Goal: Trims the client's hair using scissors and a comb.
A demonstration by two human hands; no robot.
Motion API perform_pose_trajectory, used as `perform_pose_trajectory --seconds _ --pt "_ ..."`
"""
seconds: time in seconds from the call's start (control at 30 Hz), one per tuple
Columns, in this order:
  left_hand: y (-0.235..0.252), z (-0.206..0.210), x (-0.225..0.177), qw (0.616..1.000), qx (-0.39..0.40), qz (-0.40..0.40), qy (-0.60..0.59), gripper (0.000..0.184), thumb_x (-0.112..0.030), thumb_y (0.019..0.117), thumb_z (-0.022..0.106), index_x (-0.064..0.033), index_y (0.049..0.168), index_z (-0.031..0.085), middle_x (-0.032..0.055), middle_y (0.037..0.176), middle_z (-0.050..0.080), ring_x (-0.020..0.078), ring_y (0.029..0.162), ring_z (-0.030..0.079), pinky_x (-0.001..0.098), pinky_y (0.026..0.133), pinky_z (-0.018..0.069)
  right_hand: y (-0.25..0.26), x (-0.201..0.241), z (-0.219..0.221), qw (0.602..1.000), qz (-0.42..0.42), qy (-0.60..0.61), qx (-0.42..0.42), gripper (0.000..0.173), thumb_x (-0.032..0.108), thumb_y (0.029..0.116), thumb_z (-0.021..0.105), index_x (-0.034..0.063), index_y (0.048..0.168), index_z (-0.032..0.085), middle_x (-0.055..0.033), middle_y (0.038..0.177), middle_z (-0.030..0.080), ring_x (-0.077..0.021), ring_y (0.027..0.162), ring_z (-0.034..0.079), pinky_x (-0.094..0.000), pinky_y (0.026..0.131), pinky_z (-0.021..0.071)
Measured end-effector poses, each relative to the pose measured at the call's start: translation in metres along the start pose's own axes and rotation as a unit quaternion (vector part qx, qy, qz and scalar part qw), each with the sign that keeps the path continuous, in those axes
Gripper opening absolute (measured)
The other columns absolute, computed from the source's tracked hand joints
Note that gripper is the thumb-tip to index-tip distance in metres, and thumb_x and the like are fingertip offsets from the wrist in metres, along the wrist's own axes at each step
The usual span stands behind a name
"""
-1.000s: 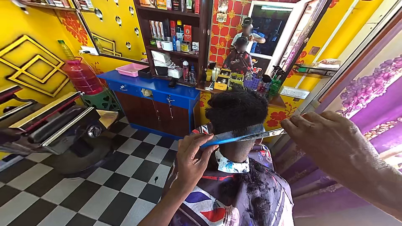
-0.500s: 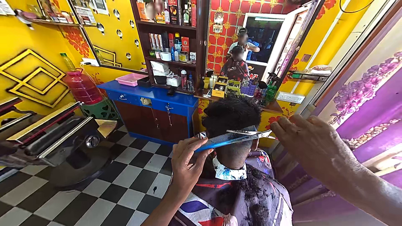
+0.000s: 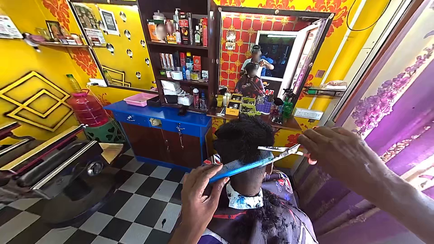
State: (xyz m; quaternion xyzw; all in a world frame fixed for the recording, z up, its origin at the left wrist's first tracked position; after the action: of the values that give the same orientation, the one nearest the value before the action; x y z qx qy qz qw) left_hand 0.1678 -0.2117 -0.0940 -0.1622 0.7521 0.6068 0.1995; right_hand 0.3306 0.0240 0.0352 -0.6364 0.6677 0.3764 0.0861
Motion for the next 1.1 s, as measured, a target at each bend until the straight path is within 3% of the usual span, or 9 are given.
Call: perform_pose_trajectory --seconds 0.1,0.2,0.3,0.5,0.63,0.7,0.87,1.0,1.1 --pt "0.004 -0.002 -0.002 0.999 -0.022 0.024 0.02 0.027 -0.036 0.0906 0.078 -0.0227 0.115 0.078 -0.0039 0.112 0.074 0.0108 0.104 0.067 0.037 0.087 0.051 0.01 0.014 0.007 0.999 -0.014 -0.022 0.024 0.041 0.006 0.0727 0.09 0.008 0.11 0.072 -0.0098 0.104 0.069 -0.03 0.093 0.067 -0.0439 0.073 0.0541" --pt "0.005 -0.002 -0.004 0.998 -0.036 0.04 0.032 0.027 -0.037 0.0911 0.078 -0.0245 0.115 0.077 -0.0045 0.111 0.074 0.0093 0.104 0.067 0.0368 0.088 0.0487 0.018 0.03 0.001 0.999 -0.025 -0.029 0.019 0.029 -0.004 0.0772 0.082 0.0062 0.102 0.072 -0.0102 0.092 0.068 -0.0279 0.081 0.067 -0.0401 0.063 0.0522" --pt "0.005 -0.003 -0.004 0.998 -0.038 0.044 0.036 0.027 -0.037 0.0916 0.077 -0.0255 0.116 0.076 -0.006 0.111 0.074 0.0079 0.103 0.066 0.0358 0.087 0.0471 0.017 0.032 -0.003 0.998 -0.024 -0.046 0.028 0.026 -0.01 0.0785 0.077 0.0079 0.097 0.075 -0.0072 0.081 0.07 -0.0233 0.071 0.067 -0.0373 0.064 0.0524" --pt "0.008 -0.003 -0.004 0.997 -0.045 0.052 0.035 0.026 -0.037 0.0915 0.077 -0.0253 0.115 0.076 -0.0061 0.111 0.074 0.0072 0.102 0.065 0.0346 0.086 0.0463 0.018 0.027 -0.006 0.998 0.004 -0.056 0.012 0.036 -0.004 0.0734 0.085 0.0084 0.105 0.073 -0.0093 0.099 0.071 -0.0294 0.089 0.068 -0.0408 0.068 0.0534" --pt "0.01 -0.004 -0.006 0.996 -0.056 0.058 0.035 0.026 -0.037 0.0913 0.078 -0.0252 0.115 0.076 -0.0064 0.111 0.074 0.0072 0.101 0.066 0.034 0.086 0.0466 0.015 0.037 -0.008 0.999 -0.015 -0.047 0.009 0.026 -0.008 0.0783 0.079 0.0074 0.098 0.071 -0.0084 0.085 0.068 -0.0252 0.073 0.066 -0.0388 0.063 0.0508" --pt "0.004 -0.005 -0.007 0.996 -0.054 0.062 0.024 0.027 -0.038 0.0922 0.077 -0.0269 0.117 0.075 -0.0068 0.111 0.073 0.0078 0.102 0.066 0.0343 0.087 0.0486 0.01 0.03 -0.01 0.999 0.0 -0.037 0.012 0.028 -0.01 0.0765 0.079 0.0072 0.097 0.072 -0.0084 0.084 0.07 -0.0267 0.073 0.068 -0.0415 0.065 0.0535" --pt "-0.021 0.017 0.009 0.995 0.094 0.042 -0.011 0.028 -0.043 0.0933 0.074 -0.0307 0.118 0.075 -0.0079 0.115 0.073 0.0075 0.106 0.066 0.0368 0.091 0.0507 0.0 -0.007 -0.016 0.999 0.032 -0.024 -0.024 0.033 -0.011 0.0786 0.077 0.0074 0.106 0.073 -0.0097 0.097 0.073 -0.0308 0.085 0.07 -0.0478 0.075 0.0543" --pt "-0.006 0.008 0.02 0.996 0.053 -0.029 -0.066 0.031 -0.042 0.0908 0.077 -0.0251 0.117 0.077 -0.007 0.114 0.074 0.0101 0.107 0.067 0.0429 0.094 0.0526 0.005 -0.01 -0.016 0.999 0.003 -0.035 -0.007 0.032 -0.009 0.0758 0.081 0.0081 0.102 0.074 -0.0083 0.09 0.072 -0.028 0.078 0.07 -0.0436 0.067 0.0558" --pt "0.008 0.002 0.019 0.998 0.012 -0.022 -0.051 0.031 -0.039 0.0907 0.077 -0.023 0.117 0.077 -0.0062 0.114 0.074 0.0106 0.107 0.067 0.0431 0.094 0.0515 0.012 0.001 -0.009 0.999 -0.003 -0.034 0.041 0.041 0.008 0.0696 0.091 0.0112 0.106 0.074 -0.0073 0.101 0.071 -0.0282 0.091 0.07 -0.0439 0.071 0.0568"
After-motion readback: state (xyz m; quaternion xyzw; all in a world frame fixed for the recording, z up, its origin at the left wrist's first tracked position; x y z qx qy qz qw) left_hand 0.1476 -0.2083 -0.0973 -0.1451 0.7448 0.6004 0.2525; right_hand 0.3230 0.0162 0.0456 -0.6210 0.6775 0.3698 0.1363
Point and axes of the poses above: each hand's wrist, its own y-axis towards the middle knuckle, its own z-axis out of the palm, x = y × z, the point moved 7 cm from there along y, towards the middle knuckle
